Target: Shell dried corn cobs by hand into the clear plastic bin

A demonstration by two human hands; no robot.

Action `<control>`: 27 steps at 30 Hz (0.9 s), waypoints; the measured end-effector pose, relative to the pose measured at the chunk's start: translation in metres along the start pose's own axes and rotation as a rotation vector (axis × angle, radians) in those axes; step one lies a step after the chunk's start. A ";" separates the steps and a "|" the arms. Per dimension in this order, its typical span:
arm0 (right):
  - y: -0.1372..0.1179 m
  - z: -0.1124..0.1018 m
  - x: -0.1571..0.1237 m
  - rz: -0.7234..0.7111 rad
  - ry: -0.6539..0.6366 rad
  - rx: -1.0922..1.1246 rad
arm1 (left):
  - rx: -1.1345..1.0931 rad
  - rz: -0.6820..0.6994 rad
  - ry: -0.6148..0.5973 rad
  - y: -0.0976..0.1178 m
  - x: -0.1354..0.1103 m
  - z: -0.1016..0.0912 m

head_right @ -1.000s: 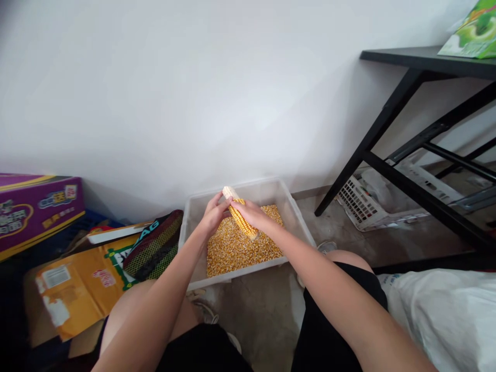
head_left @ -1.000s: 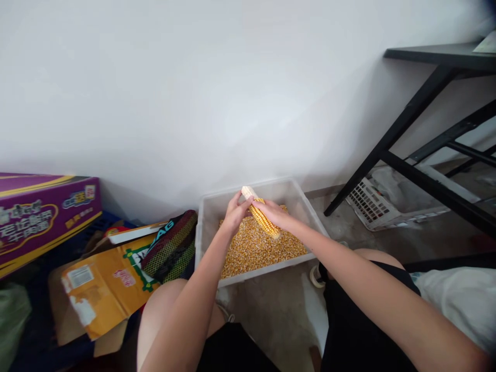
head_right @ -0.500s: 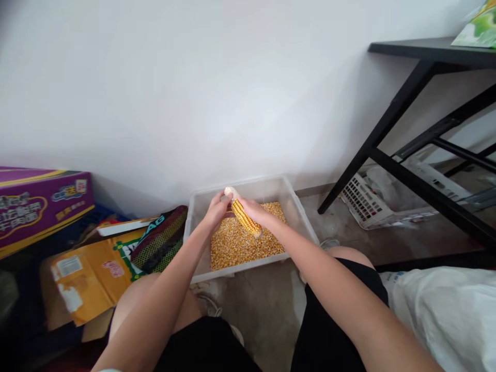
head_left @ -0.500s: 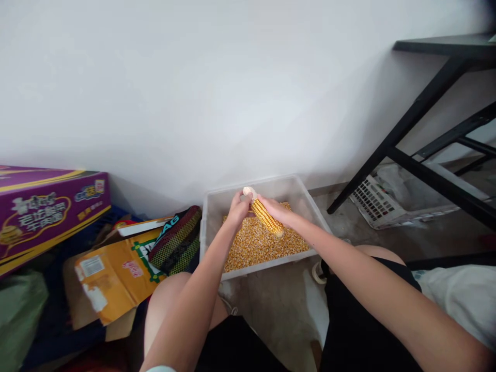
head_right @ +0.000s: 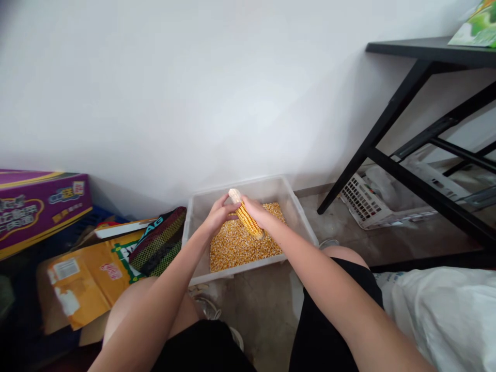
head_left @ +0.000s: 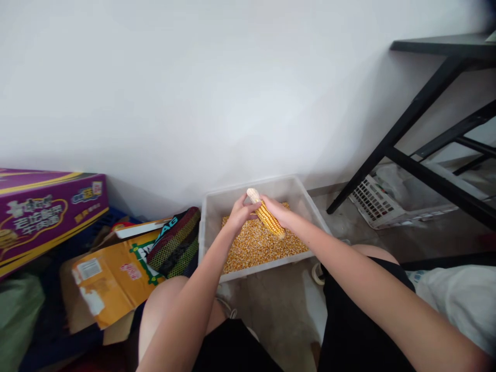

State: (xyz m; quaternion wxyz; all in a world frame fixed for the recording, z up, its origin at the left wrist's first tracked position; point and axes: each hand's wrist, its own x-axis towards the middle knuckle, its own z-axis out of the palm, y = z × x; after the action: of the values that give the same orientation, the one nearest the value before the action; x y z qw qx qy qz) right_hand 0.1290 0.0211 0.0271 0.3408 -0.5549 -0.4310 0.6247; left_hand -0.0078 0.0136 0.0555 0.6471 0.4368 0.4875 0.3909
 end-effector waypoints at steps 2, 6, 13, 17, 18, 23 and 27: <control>-0.003 0.003 -0.001 0.064 -0.027 0.039 | -0.029 -0.016 0.043 -0.003 0.000 0.001; -0.008 0.007 -0.006 0.027 -0.081 0.003 | -0.032 -0.036 0.135 -0.005 0.000 0.003; -0.005 0.007 -0.008 -0.166 0.067 -0.362 | -0.029 -0.048 0.184 -0.007 -0.001 0.005; -0.003 0.006 -0.006 -0.130 0.060 -0.333 | 0.027 0.000 0.180 -0.007 0.001 0.005; -0.003 0.006 -0.006 -0.116 0.066 -0.319 | 0.046 0.014 0.173 -0.007 0.002 0.005; -0.004 0.009 -0.003 -0.071 0.091 -0.154 | 0.108 0.029 0.121 -0.004 0.000 0.004; -0.005 0.012 0.001 -0.083 0.009 -0.073 | 0.034 -0.005 0.174 -0.003 -0.003 0.004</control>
State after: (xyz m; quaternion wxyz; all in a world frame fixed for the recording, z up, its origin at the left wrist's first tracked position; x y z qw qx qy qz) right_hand 0.1169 0.0223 0.0310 0.3482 -0.5514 -0.4745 0.5912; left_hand -0.0040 0.0093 0.0537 0.5958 0.4109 0.5496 0.4173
